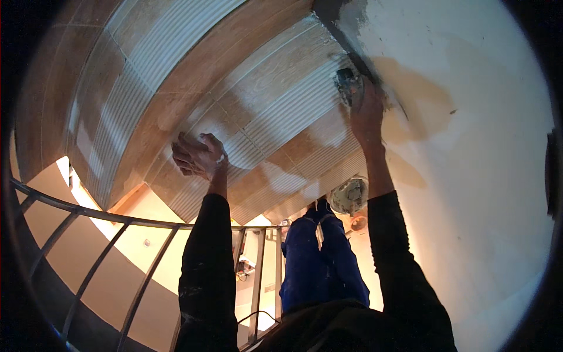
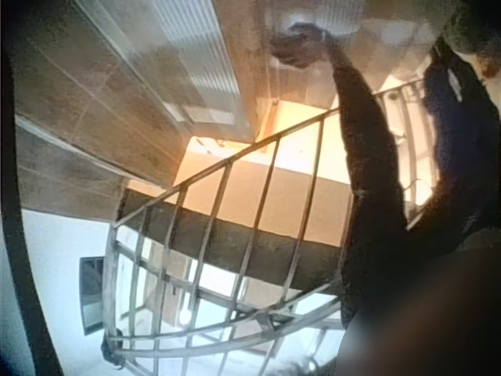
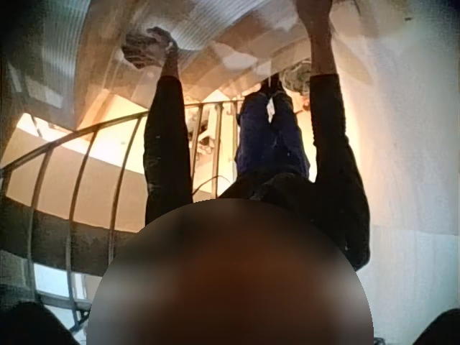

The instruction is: Apply grout to the gaps between tiles on a staircase using a sponge/float.

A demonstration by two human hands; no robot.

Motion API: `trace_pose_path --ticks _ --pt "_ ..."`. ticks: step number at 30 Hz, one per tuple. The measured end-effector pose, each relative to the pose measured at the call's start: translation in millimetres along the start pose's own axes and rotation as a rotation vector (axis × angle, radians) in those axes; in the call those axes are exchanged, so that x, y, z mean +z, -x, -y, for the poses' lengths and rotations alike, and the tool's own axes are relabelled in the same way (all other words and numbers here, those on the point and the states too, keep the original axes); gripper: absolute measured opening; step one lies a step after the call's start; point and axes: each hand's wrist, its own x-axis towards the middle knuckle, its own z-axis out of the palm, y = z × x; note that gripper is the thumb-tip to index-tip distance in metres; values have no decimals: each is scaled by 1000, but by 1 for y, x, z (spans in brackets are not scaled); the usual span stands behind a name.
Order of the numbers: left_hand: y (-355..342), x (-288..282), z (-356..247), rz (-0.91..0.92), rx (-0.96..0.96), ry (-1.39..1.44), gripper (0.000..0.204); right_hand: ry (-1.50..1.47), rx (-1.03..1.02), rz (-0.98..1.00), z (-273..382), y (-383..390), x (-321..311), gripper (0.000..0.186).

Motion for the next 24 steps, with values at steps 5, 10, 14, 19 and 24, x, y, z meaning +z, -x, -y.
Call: trace_pose_path --ticks 5,10,14,19,24 --pt "-5 5 8 -8 -3 -22 76 -91 -165 68 32 55 34 47" --pt "-4 -2 11 3 4 2 77 -389 -67 120 46 42 16 45" --pt "3 1 -1 18 -10 15 78 -69 54 -46 21 -8 7 44" --pt "7 5 2 -2 4 -24 78 -241 64 199 54 32 29 40" --pt "3 12 18 47 58 -73 76 -749 120 626 112 107 41 36"
